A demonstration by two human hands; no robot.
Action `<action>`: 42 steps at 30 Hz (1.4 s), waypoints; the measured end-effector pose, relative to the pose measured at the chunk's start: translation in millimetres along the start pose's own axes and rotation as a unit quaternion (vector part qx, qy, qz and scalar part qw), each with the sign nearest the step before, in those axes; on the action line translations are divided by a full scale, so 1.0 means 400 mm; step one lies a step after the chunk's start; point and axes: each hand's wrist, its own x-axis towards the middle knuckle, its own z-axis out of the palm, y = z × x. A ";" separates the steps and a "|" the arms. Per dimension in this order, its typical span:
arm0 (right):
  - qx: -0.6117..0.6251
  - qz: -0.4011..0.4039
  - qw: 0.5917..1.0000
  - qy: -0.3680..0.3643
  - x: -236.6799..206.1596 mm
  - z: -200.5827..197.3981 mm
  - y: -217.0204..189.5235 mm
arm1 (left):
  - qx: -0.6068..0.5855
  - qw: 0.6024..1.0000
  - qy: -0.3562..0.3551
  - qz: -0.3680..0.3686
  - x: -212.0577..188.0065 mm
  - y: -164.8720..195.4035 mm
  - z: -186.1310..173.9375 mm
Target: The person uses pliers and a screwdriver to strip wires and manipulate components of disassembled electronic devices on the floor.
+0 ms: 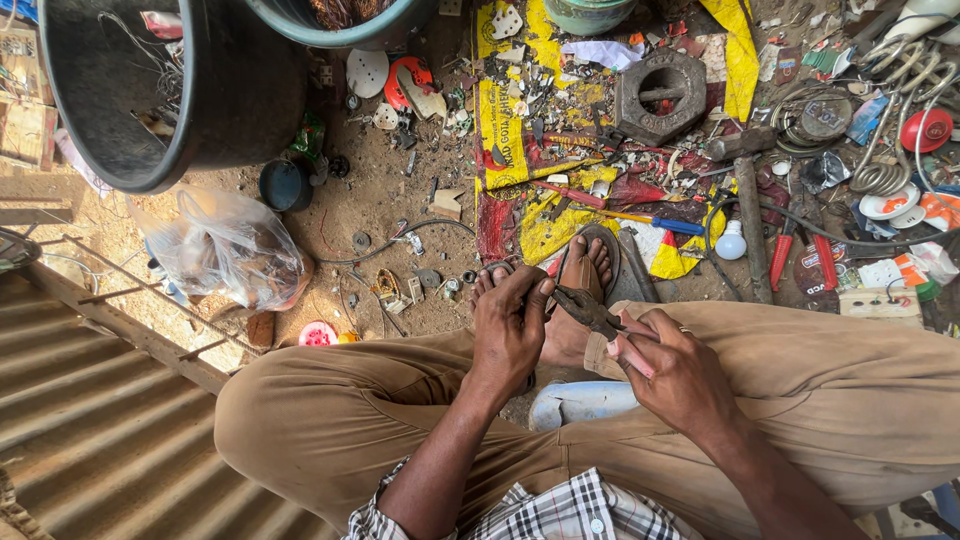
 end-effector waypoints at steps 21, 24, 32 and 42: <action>0.016 -0.046 0.999 -0.017 0.001 -0.051 0.012 | -0.140 0.989 -0.026 -0.047 -0.005 0.008 0.019; 0.132 -0.007 0.988 -0.086 -0.008 -0.054 0.026 | -0.098 0.994 -0.026 0.031 -0.007 0.004 0.007; 0.270 0.107 0.930 -0.225 -0.016 -0.063 0.036 | -0.160 0.983 -0.081 -0.033 0.001 0.026 -0.011; 0.237 0.042 0.960 -0.144 -0.001 -0.017 0.022 | -0.155 0.980 -0.041 -0.120 -0.005 -0.018 -0.004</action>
